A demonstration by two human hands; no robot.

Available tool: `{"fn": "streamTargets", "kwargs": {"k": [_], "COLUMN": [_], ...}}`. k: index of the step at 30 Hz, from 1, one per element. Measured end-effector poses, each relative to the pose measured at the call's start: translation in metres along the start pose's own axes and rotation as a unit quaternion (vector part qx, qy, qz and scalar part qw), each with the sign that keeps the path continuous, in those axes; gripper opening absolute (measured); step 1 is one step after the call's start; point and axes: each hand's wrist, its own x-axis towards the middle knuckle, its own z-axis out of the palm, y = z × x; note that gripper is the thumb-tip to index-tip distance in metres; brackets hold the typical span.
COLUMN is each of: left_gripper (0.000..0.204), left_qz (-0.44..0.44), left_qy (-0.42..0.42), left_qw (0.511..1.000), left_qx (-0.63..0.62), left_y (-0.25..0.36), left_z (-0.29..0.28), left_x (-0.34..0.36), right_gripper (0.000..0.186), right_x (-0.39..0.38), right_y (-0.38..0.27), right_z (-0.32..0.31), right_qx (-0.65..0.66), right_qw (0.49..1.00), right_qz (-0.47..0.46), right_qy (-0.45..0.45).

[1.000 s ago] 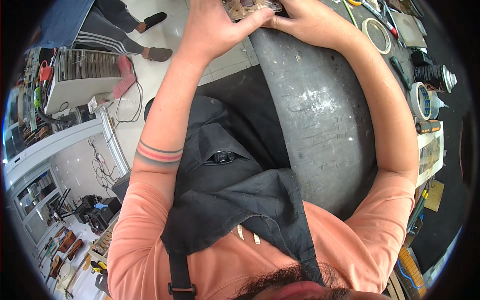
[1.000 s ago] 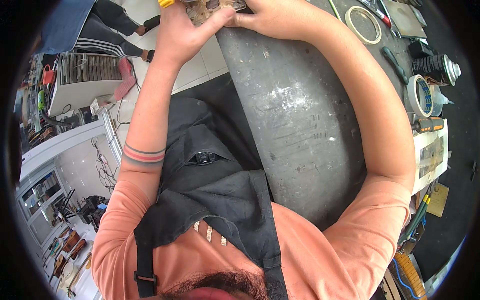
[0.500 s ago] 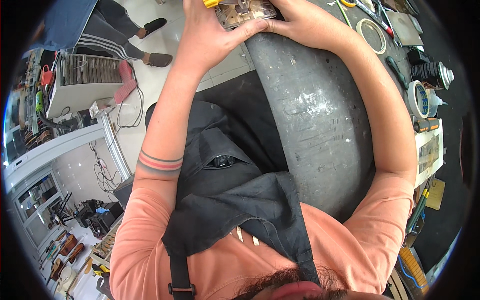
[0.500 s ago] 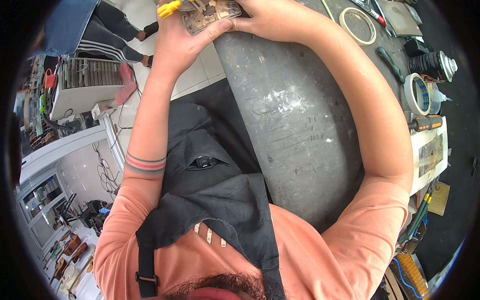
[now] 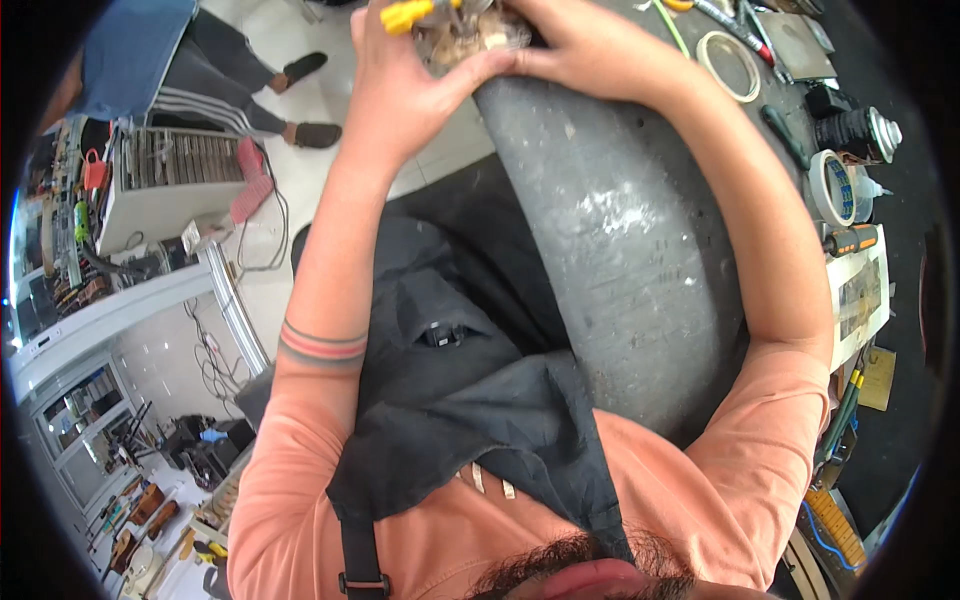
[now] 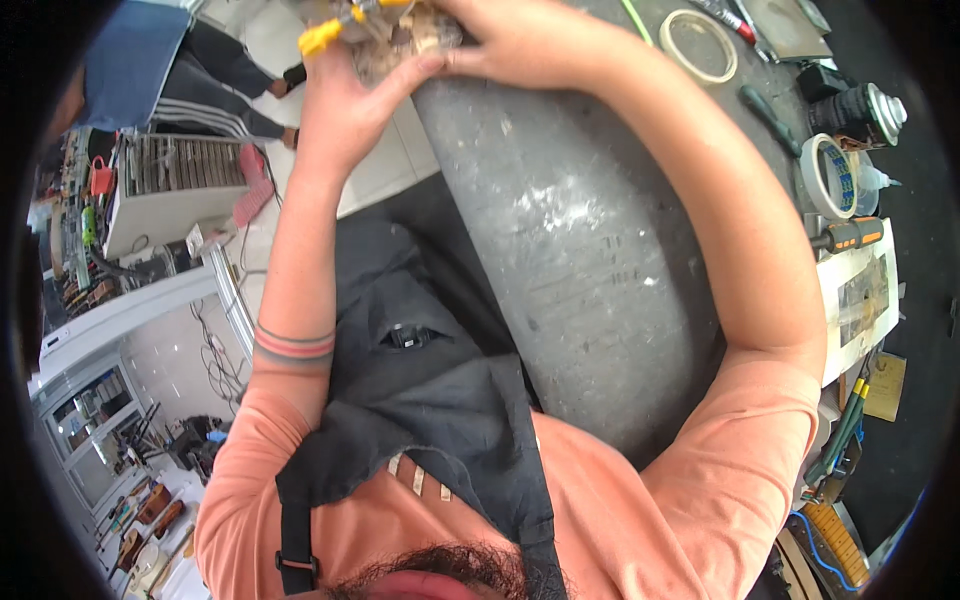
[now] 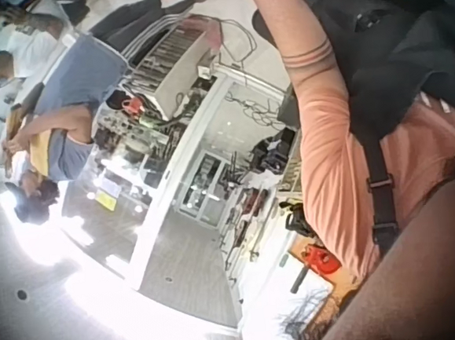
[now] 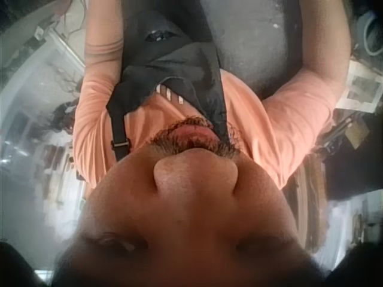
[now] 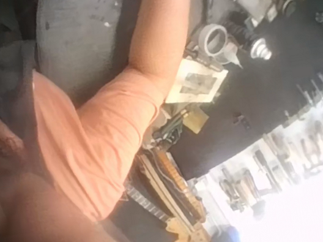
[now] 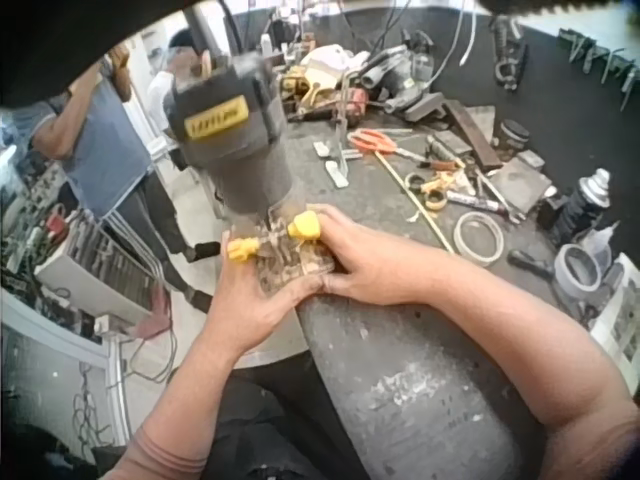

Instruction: The person handles a guitar neck, inspecting the fretboard and discussing it with a coworker. They then use a handheld power router to shape the edges of the guitar neck, moving the tool along the wood to smooth the profile.

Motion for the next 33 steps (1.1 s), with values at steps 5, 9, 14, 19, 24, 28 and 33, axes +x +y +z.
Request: {"fn": "streamTargets", "kwargs": {"k": [5, 9, 14, 19, 24, 28, 33], "left_gripper": [0.078, 0.079, 0.100, 0.085, 0.067, 0.072, 0.074], "left_qz": [-0.022, -0.037, -0.013, 0.004, -0.046, -0.057, -0.077], "left_qy": [-0.011, -0.022, 0.019, 0.030, -0.006, 0.020, 0.016], "left_qw": [0.999, 0.998, 0.971, 0.908, 0.923, 0.923, 0.919], "left_qx": [-0.020, -0.040, -0.239, -0.419, -0.381, -0.379, -0.386], "left_y": [-0.007, -0.001, -0.007, -0.002, 0.007, 0.010, 0.013], "left_z": [0.000, -0.002, -0.014, -0.023, -0.026, -0.022, -0.021], "left_x": [0.003, 0.007, 0.005, 0.031, 0.044, 0.041, 0.041], "right_gripper": [0.079, 0.080, 0.085, 0.087, 0.089, 0.090, 0.089], "right_x": [0.000, 0.001, -0.001, -0.001, -0.003, -0.001, 0.000], "right_y": [0.007, 0.005, -0.003, 0.004, 0.006, 0.005, 0.008], "right_z": [0.012, 0.007, 0.005, 0.010, 0.007, 0.005, 0.003], "right_qx": [-0.024, -0.027, -0.009, -0.017, 0.000, 0.009, 0.018], "right_qw": [0.998, 0.998, 0.997, 0.996, 0.996, 0.996, 0.997], "right_qz": [0.004, 0.033, 0.064, 0.066, 0.060, 0.059, 0.058], "right_qy": [0.062, 0.048, 0.044, 0.058, 0.059, 0.061, 0.056]}}
